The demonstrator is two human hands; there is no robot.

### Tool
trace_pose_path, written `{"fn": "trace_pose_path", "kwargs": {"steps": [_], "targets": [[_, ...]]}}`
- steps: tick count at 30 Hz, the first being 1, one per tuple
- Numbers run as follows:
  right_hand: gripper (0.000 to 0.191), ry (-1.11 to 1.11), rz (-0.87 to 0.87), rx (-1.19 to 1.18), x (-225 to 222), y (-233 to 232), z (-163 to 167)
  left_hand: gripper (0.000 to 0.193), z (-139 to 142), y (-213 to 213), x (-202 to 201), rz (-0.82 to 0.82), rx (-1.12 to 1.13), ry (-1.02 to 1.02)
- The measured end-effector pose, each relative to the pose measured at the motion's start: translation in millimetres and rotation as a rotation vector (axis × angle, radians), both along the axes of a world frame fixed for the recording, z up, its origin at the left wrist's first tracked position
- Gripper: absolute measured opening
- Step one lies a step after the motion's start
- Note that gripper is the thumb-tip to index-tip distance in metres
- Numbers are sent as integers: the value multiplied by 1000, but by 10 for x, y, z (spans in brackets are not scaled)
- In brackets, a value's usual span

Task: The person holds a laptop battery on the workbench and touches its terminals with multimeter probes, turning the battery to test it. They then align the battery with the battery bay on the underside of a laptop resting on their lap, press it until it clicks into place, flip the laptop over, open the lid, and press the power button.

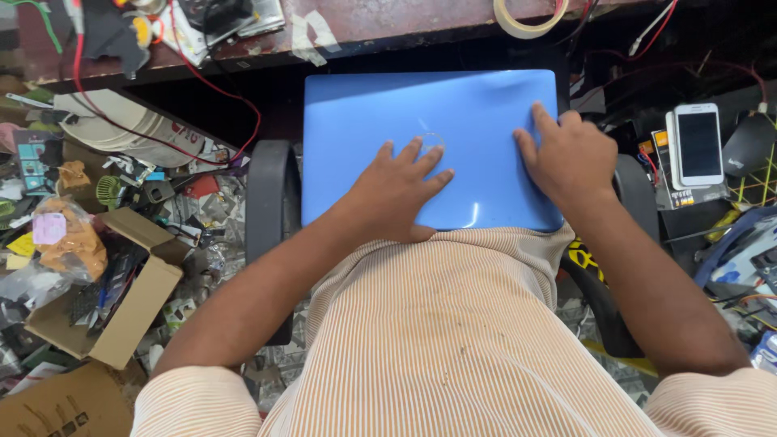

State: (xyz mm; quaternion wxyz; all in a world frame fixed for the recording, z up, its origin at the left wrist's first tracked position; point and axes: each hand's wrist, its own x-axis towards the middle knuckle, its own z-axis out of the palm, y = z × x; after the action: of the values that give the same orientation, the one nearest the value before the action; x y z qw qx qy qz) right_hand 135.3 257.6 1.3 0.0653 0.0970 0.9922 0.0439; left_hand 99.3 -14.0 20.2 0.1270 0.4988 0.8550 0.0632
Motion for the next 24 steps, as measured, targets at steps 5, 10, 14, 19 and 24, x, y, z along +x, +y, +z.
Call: {"fn": "trace_pose_path", "kwargs": {"steps": [5, 10, 14, 19, 24], "targets": [[70, 10, 103, -137, 466, -130, 171, 93, 43, 95, -35, -92, 26, 100], [88, 51, 146, -178, 868, -60, 195, 70, 16, 163, -78, -230, -37, 61], [61, 333, 396, -208, 1138, -21, 128, 46, 54, 218, -31, -313, 8, 138], [33, 356, 839, -399, 1201, -242, -16, 32, 217, 106, -28, -435, 234, 304], [53, 294, 672, -190, 1032, -358, -42, 34, 412, 82, 51, -500, 348, 413]]}}
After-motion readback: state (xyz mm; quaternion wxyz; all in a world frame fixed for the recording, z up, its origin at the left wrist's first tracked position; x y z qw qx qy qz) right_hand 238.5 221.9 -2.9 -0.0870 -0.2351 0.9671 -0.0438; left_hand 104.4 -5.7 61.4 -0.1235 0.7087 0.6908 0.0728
